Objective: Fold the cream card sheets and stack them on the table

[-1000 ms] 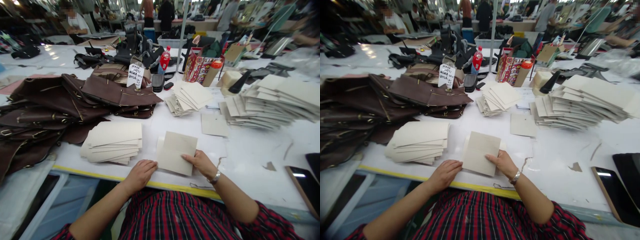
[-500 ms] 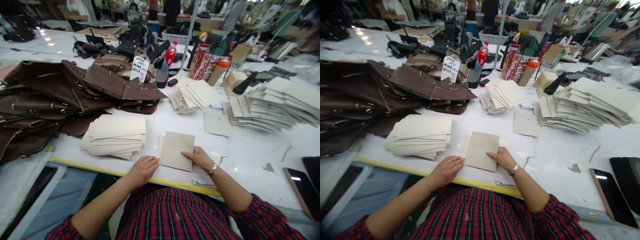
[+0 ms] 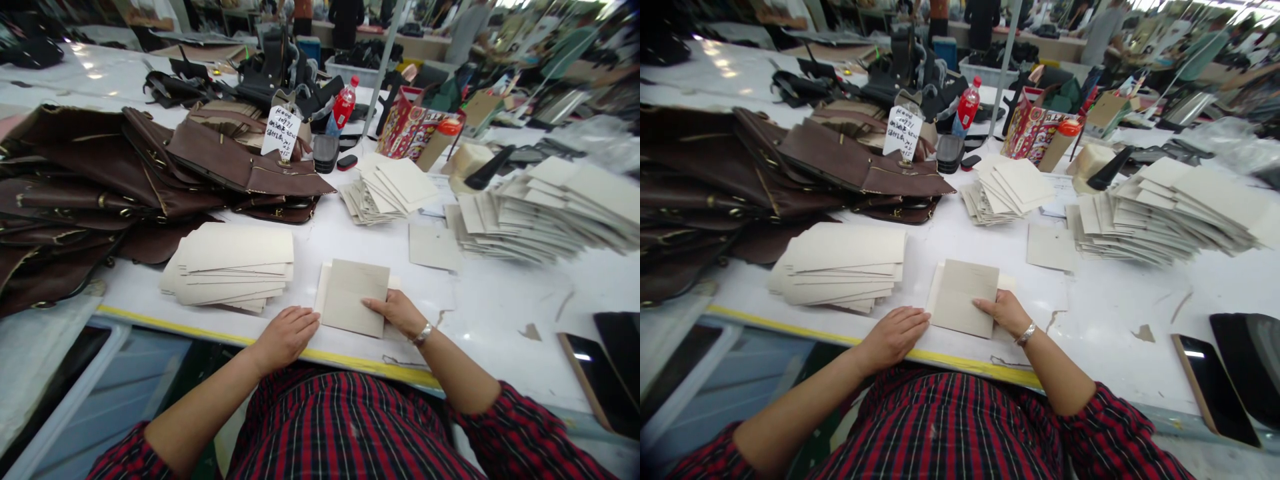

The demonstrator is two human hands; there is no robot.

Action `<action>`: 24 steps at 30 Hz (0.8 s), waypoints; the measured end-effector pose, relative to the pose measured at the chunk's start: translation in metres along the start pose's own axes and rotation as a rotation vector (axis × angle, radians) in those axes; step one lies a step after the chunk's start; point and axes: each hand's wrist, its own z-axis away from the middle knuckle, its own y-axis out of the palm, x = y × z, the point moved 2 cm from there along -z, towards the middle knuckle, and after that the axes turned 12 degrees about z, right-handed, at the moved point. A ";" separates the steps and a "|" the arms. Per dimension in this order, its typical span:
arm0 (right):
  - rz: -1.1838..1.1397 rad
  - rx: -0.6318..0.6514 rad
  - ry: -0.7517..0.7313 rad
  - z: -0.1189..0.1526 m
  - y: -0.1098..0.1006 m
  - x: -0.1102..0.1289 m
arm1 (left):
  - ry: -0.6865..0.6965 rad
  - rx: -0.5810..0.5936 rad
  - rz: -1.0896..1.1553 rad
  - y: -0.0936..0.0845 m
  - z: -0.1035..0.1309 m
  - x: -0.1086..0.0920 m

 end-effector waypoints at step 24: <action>0.113 -0.088 -0.032 -0.007 -0.004 -0.005 | 0.052 -0.069 -0.024 0.003 -0.027 -0.015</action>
